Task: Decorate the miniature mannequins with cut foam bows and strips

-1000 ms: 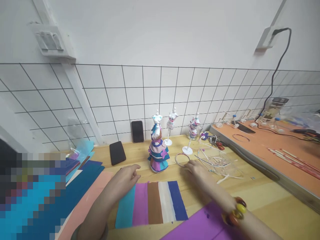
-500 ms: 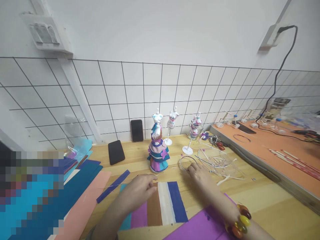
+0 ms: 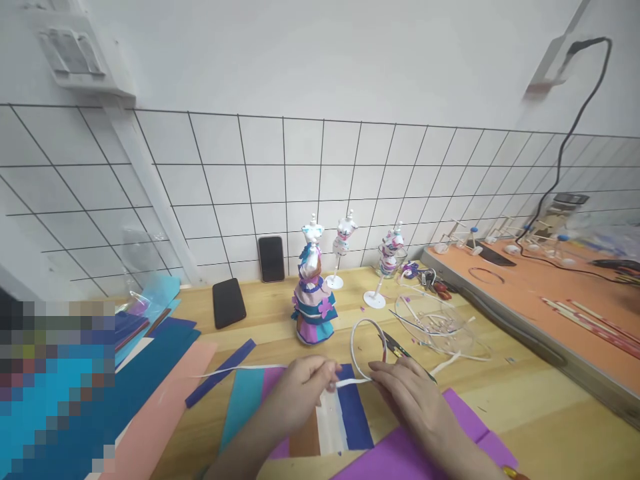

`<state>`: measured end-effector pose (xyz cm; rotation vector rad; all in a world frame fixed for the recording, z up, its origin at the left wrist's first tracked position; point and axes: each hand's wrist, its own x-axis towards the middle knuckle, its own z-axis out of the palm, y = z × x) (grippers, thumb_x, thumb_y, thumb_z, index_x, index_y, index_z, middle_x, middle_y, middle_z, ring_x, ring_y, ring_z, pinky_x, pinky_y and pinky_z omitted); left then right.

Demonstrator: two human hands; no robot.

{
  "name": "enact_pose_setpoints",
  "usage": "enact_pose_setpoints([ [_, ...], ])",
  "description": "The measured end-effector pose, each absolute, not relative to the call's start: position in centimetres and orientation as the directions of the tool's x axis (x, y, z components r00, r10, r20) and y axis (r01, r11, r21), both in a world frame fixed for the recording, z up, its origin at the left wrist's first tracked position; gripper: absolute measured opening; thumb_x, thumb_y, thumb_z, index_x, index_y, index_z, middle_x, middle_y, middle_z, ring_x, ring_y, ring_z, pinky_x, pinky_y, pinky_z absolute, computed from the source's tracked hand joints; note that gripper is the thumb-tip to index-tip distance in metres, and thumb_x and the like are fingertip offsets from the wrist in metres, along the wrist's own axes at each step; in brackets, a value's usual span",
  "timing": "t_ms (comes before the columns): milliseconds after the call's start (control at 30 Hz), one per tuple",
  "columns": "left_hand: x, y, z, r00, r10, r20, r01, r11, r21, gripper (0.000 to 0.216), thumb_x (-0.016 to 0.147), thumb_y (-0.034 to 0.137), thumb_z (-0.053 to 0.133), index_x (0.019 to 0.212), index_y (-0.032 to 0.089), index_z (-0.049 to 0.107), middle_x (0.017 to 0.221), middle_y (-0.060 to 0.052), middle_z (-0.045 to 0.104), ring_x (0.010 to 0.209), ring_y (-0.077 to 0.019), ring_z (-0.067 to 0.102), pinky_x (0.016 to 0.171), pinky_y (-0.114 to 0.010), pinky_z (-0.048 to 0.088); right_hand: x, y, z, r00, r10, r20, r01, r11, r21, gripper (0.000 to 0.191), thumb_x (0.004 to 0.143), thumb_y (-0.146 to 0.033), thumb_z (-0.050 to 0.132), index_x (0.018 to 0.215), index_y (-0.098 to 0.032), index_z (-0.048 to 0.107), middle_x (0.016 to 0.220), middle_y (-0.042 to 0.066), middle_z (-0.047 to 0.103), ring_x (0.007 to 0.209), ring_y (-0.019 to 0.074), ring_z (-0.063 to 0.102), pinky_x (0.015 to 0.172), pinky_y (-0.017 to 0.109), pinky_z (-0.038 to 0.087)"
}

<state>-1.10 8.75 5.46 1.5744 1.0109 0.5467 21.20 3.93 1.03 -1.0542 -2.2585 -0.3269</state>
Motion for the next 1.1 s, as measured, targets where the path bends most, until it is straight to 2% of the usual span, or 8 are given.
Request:
enact_pose_setpoints([
  [100,-0.7,8.5,5.7,0.625,0.738,-0.254,0.26,0.109,0.959,0.043,0.082,0.051,0.039,0.075,0.014,0.058,0.056,0.001,0.054,0.05,-0.0095,0.044,0.051,-0.022,0.035,21.3,4.1,0.7,-0.436,0.603,0.668,0.775,0.629,-0.063,0.025,0.089,-0.008,0.04,0.112,-0.015,0.048,0.094,0.012,0.067,0.081,0.0193,0.061,0.07,0.036,0.046],
  [233,-0.5,8.3,5.8,0.676,0.689,-0.261,0.23,0.14,0.963,0.033,0.079,0.045,0.048,0.07,0.015,0.055,0.051,0.004,0.048,0.048,-0.0076,0.04,0.05,-0.02,0.031,21.3,4.3,0.3,-0.292,0.675,0.677,0.829,0.532,-0.172,0.018,0.087,-0.011,0.047,0.103,-0.018,0.05,0.075,0.006,0.067,0.061,0.0171,0.059,0.057,0.031,0.046],
  [333,-0.2,8.1,5.5,0.692,0.662,-0.29,0.239,0.169,0.956,0.028,0.077,0.041,0.052,0.077,0.014,0.058,0.05,0.005,0.048,0.048,-0.0079,0.042,0.05,-0.021,0.031,21.3,4.1,0.0,-0.2,0.752,0.628,0.839,0.462,-0.286,0.013,0.088,-0.015,0.045,0.099,-0.02,0.05,0.072,0.005,0.065,0.063,0.018,0.06,0.055,0.03,0.047],
  [500,0.4,7.7,5.0,0.67,0.626,-0.398,0.332,0.227,0.916,0.019,0.075,0.035,0.051,0.074,0.016,0.054,0.048,0.004,0.053,0.042,-0.0075,0.043,0.045,-0.02,0.033,21.0,3.8,-0.6,-0.104,0.807,0.582,0.769,0.436,-0.468,0.013,0.089,-0.019,0.043,0.1,-0.021,0.048,0.082,0.006,0.066,0.073,0.0173,0.063,0.063,0.028,0.051],
  [667,0.2,7.6,4.3,0.666,0.579,-0.47,0.351,0.313,0.883,0.017,0.068,0.033,0.058,0.072,0.017,0.053,0.064,0.0,0.062,0.05,-0.0112,0.054,0.038,-0.02,0.039,20.5,3.6,-1.0,-0.054,0.868,0.494,0.664,0.4,-0.631,0.012,0.089,-0.02,0.041,0.099,-0.021,0.048,0.086,0.007,0.065,0.08,0.0171,0.064,0.069,0.028,0.052],
  [900,-0.4,8.2,3.4,0.713,0.512,-0.48,0.311,0.382,0.87,0.019,0.059,0.03,0.067,0.064,0.012,0.062,0.053,-0.001,0.061,0.042,-0.0092,0.053,0.034,-0.017,0.033,20.2,3.7,-1.0,-0.069,0.91,0.41,0.658,0.35,-0.666,0.009,0.088,-0.02,0.041,0.095,-0.021,0.047,0.08,0.004,0.062,0.071,0.0152,0.062,0.065,0.026,0.05],
  [1033,-0.2,8.2,3.2,0.727,0.507,-0.464,0.232,0.455,0.86,0.029,0.053,0.023,0.071,0.078,0.013,0.062,0.052,0.001,0.061,0.044,-0.0123,0.058,0.036,-0.017,0.033,20.2,3.6,-0.8,-0.086,0.91,0.405,0.687,0.348,-0.637,0.008,0.088,-0.02,0.04,0.094,-0.021,0.046,0.079,0.004,0.062,0.07,0.0149,0.06,0.064,0.026,0.049],
  [1100,0.0,8.1,3.1,0.749,0.483,-0.454,0.22,0.465,0.858,0.03,0.052,0.024,0.072,0.078,0.013,0.061,0.052,0.001,0.061,0.041,-0.0113,0.056,0.038,-0.018,0.033,20.1,3.5,-0.7,-0.104,0.912,0.398,0.698,0.352,-0.624,0.008,0.088,-0.02,0.04,0.093,-0.021,0.046,0.079,0.003,0.062,0.071,0.0151,0.06,0.065,0.026,0.048],
])
